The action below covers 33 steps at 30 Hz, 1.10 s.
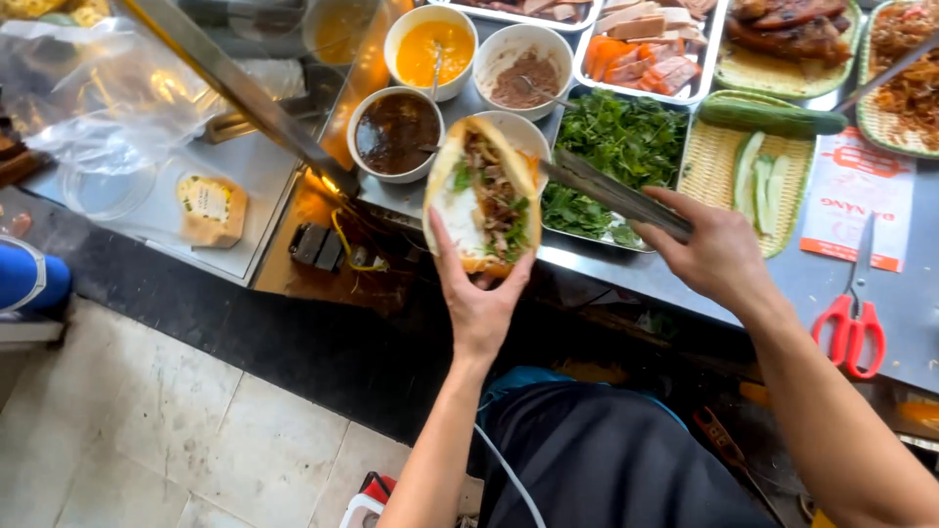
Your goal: Assembling, toasting, and packaging a Banh Mi sandwich using various ingredients and tools.
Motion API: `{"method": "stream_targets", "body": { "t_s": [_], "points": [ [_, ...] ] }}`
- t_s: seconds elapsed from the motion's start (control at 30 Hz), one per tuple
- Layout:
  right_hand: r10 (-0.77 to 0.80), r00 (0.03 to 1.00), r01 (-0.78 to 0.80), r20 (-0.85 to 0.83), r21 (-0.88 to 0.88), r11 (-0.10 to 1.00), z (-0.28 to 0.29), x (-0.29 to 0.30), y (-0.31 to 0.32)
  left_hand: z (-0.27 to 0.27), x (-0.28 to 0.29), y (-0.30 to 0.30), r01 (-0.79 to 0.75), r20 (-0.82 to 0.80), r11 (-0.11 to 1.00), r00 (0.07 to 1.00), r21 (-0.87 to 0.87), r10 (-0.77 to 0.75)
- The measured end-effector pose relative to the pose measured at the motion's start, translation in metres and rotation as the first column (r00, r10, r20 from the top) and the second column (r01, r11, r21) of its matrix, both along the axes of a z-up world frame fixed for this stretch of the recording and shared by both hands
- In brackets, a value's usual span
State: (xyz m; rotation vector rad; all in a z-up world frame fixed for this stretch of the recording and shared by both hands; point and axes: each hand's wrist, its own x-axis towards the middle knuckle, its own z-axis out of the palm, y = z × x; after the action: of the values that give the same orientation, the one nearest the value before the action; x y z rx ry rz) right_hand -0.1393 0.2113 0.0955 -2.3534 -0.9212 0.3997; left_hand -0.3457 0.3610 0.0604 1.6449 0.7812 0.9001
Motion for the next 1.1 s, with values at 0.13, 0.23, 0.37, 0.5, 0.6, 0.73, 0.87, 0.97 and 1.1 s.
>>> {"method": "stream_targets", "body": {
  "t_s": [0.13,0.23,0.37,0.5,0.6,0.73,0.87,0.97,1.1],
  "points": [
    [0.231,0.952,-0.189,0.202,-0.204,0.961,-0.050,0.008,0.064,-0.013,-0.032,0.040,-0.196,0.008,0.945,0.979,-0.260,0.205],
    [0.322,0.909,-0.235,0.264,-0.313,0.920,-0.064,0.014,0.094,-0.021,-0.040,0.053,-0.206,0.016,0.937,0.976,-0.283,0.219],
    [0.322,0.908,-0.226,0.269,-0.334,0.915,-0.057,0.015,0.096,-0.036,-0.037,0.059,-0.177,0.026,0.938,0.981,-0.298,0.193],
    [0.209,0.954,-0.160,0.217,-0.223,0.962,-0.038,0.014,0.076,-0.048,-0.029,0.065,-0.174,0.041,0.947,0.981,-0.269,0.192],
    [0.178,0.979,-0.167,0.103,-0.111,0.980,0.013,0.003,0.070,-0.054,-0.017,0.070,-0.148,-0.001,0.989,0.989,0.002,0.148],
    [0.145,0.988,-0.146,0.056,0.013,0.989,0.075,-0.012,0.056,-0.065,0.008,0.080,-0.162,-0.010,0.979,0.986,0.121,0.164],
    [0.206,0.965,-0.234,0.165,0.175,0.956,0.123,-0.036,0.053,-0.070,0.028,0.085,-0.151,-0.060,0.969,0.984,0.197,0.166],
    [0.181,0.980,-0.195,0.084,0.216,0.957,0.118,-0.046,0.058,-0.067,0.035,0.081,-0.143,-0.108,0.957,0.979,0.252,0.175],
    [0.181,0.970,-0.207,0.164,0.158,0.966,0.064,-0.048,0.086,-0.039,0.033,0.058,-0.098,-0.115,0.978,0.986,0.183,0.120]
  ]
}}
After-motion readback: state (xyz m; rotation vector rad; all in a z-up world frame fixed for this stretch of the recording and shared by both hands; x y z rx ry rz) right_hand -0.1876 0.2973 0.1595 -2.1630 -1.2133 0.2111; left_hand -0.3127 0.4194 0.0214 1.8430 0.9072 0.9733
